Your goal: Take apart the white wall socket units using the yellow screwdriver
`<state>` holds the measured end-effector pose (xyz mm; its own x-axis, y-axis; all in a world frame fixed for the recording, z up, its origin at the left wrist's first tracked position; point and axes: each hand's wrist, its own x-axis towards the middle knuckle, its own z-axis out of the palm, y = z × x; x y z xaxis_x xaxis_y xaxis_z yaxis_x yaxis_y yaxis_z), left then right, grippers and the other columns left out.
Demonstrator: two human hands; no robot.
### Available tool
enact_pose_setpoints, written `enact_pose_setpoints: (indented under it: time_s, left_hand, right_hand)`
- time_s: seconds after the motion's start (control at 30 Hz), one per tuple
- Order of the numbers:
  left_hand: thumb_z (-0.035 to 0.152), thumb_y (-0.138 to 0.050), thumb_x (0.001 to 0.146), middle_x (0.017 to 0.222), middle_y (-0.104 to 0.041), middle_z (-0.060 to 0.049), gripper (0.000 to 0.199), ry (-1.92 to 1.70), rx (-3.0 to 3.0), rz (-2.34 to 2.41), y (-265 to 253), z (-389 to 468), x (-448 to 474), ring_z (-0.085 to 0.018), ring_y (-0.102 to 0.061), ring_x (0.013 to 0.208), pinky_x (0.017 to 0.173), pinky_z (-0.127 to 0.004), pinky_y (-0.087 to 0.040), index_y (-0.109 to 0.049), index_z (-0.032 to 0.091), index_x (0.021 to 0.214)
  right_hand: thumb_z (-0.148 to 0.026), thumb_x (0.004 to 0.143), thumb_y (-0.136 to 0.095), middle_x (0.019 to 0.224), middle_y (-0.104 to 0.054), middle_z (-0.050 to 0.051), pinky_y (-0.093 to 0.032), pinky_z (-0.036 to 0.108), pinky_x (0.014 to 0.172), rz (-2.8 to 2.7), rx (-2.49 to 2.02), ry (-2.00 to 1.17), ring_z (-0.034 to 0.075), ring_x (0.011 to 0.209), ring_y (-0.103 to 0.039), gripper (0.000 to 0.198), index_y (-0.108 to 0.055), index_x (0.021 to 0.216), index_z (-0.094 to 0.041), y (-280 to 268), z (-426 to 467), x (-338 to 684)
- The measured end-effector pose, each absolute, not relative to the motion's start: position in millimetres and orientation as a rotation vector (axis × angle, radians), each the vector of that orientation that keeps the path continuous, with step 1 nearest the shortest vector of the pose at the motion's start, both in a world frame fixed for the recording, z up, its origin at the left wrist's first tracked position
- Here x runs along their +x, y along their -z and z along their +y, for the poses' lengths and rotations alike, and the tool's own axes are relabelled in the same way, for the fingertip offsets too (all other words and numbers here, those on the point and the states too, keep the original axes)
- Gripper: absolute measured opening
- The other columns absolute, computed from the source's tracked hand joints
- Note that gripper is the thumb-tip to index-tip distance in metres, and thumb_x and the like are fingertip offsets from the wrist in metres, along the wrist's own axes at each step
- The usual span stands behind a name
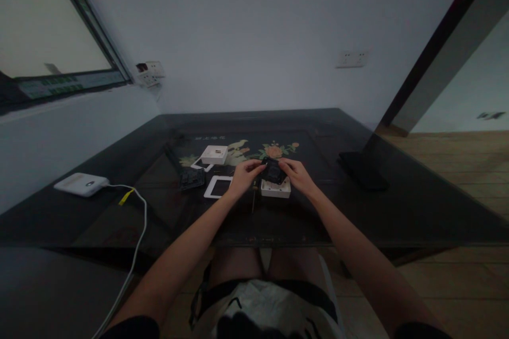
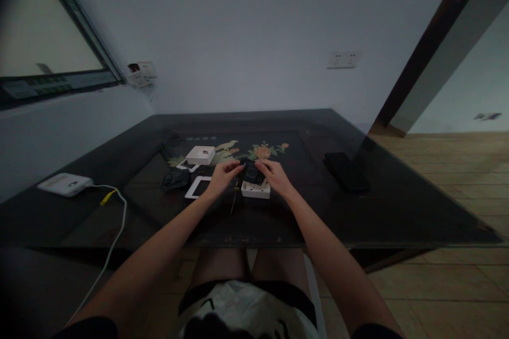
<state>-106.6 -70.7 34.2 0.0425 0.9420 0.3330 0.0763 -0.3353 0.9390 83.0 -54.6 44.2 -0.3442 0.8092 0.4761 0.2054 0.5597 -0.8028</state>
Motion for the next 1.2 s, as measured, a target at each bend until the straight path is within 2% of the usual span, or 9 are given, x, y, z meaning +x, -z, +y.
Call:
enact_pose_setpoints:
  time_s: [0.23, 0.4, 0.53, 0.67, 0.83, 0.93, 1.0, 1.07, 1.2]
  left_hand:
    - [0.049, -0.075, 0.066, 0.088, -0.073, -0.006, 0.042, -1.347, 1.541, 1.067, -34.6, -70.1, -109.8, -0.023, -0.066, 0.085, 0.08, -0.033, -0.051, -0.071, 0.014, 0.088]
    - [0.067, -0.051, 0.079, 0.09, -0.072, -0.009, 0.058, -1.397, 1.425, 1.032, -35.7, -68.3, -114.5, -0.022, -0.067, 0.089, 0.076, -0.031, -0.053, -0.07, 0.013, 0.09]
    - [0.055, -0.068, 0.071, 0.088, -0.072, -0.008, 0.045, -1.324, 1.568, 1.076, -34.8, -68.2, -115.3, -0.023, -0.067, 0.085, 0.075, -0.033, -0.053, -0.07, 0.013, 0.089]
    - [0.043, -0.076, 0.064, 0.079, -0.07, -0.005, 0.038, -1.272, 1.554, 1.104, -29.6, -67.3, -111.8, -0.019, -0.065, 0.07, 0.065, -0.031, -0.053, -0.069, 0.013, 0.086]
    - [0.043, -0.078, 0.062, 0.074, -0.067, -0.003, 0.037, -1.316, 1.349, 1.111, -26.2, -62.5, -115.4, -0.017, -0.063, 0.066, 0.058, -0.029, -0.052, -0.067, 0.014, 0.083]
    - [0.043, -0.076, 0.064, 0.076, -0.067, -0.003, 0.035, -1.402, 1.294, 1.121, -28.4, -59.7, -121.8, -0.017, -0.064, 0.071, 0.062, -0.03, -0.053, -0.066, 0.015, 0.083]
    - [0.043, -0.075, 0.065, 0.078, -0.067, -0.003, 0.034, -1.439, 1.29, 1.142, -30.1, -59.1, -124.4, -0.019, -0.065, 0.074, 0.063, -0.031, -0.054, -0.067, 0.016, 0.083]
    - [0.043, -0.075, 0.066, 0.077, -0.066, -0.003, 0.032, -1.459, 1.303, 1.165, -31.1, -59.4, -124.7, -0.02, -0.065, 0.075, 0.063, -0.033, -0.054, -0.067, 0.016, 0.083]
    - [0.042, -0.075, 0.067, 0.079, -0.067, -0.004, 0.031, -1.475, 1.346, 1.185, -31.2, -60.6, -122.1, -0.021, -0.065, 0.077, 0.064, -0.034, -0.054, -0.068, 0.017, 0.083]
  right_hand:
    - [-0.06, 0.085, -0.048, 0.084, -0.069, 0.004, -0.044, 0.032, 0.078, -1.865, -0.82, -0.8, 0.023, 0.083, -0.061, 0.046, -0.072, 0.087, -0.02, -43.2, -56.4, 83.2]
    - [-0.061, 0.084, -0.049, 0.078, -0.066, 0.003, -0.042, 0.03, 0.073, -1.856, -0.813, -0.844, 0.022, 0.077, -0.059, 0.046, -0.067, 0.076, -0.019, -45.1, -57.1, 81.7]
    - [-0.064, 0.083, -0.047, 0.066, -0.056, 0.001, -0.038, 0.028, 0.062, -1.779, -0.878, -0.822, 0.018, 0.066, -0.051, 0.05, -0.059, 0.065, -0.019, -47.3, -55.6, 81.6]
    - [-0.066, 0.081, -0.048, 0.069, -0.056, 0.001, -0.038, 0.028, 0.065, -1.701, -0.898, -0.807, 0.017, 0.069, -0.051, 0.05, -0.058, 0.067, -0.02, -45.1, -52.4, 82.3]
    - [-0.07, 0.076, -0.052, 0.074, -0.063, 0.002, -0.045, 0.029, 0.062, -1.481, -0.932, -1.172, 0.018, 0.069, -0.057, 0.05, -0.062, 0.082, -0.022, -40.5, -50.4, 83.2]
    - [-0.059, 0.072, -0.065, 0.086, -0.068, 0.003, -0.051, 0.032, 0.066, -1.428, -0.841, -1.406, 0.019, 0.076, -0.063, 0.043, -0.062, 0.098, -0.024, -42.7, -52.6, 83.6]
    - [-0.047, 0.067, -0.075, 0.092, -0.069, 0.003, -0.053, 0.034, 0.073, -1.448, -0.776, -1.455, 0.019, 0.083, -0.065, 0.046, -0.061, 0.105, -0.024, -44.7, -54.4, 83.0]
    - [-0.04, 0.063, -0.078, 0.092, -0.07, 0.004, -0.054, 0.035, 0.075, -1.437, -0.768, -1.465, 0.02, 0.084, -0.066, 0.048, -0.062, 0.105, -0.023, -45.3, -55.6, 81.7]
    - [-0.037, 0.065, -0.076, 0.086, -0.073, 0.004, -0.053, 0.034, 0.075, -1.423, -0.806, -1.407, 0.018, 0.078, -0.067, 0.036, -0.067, 0.096, -0.02, -43.3, -54.8, 80.2]
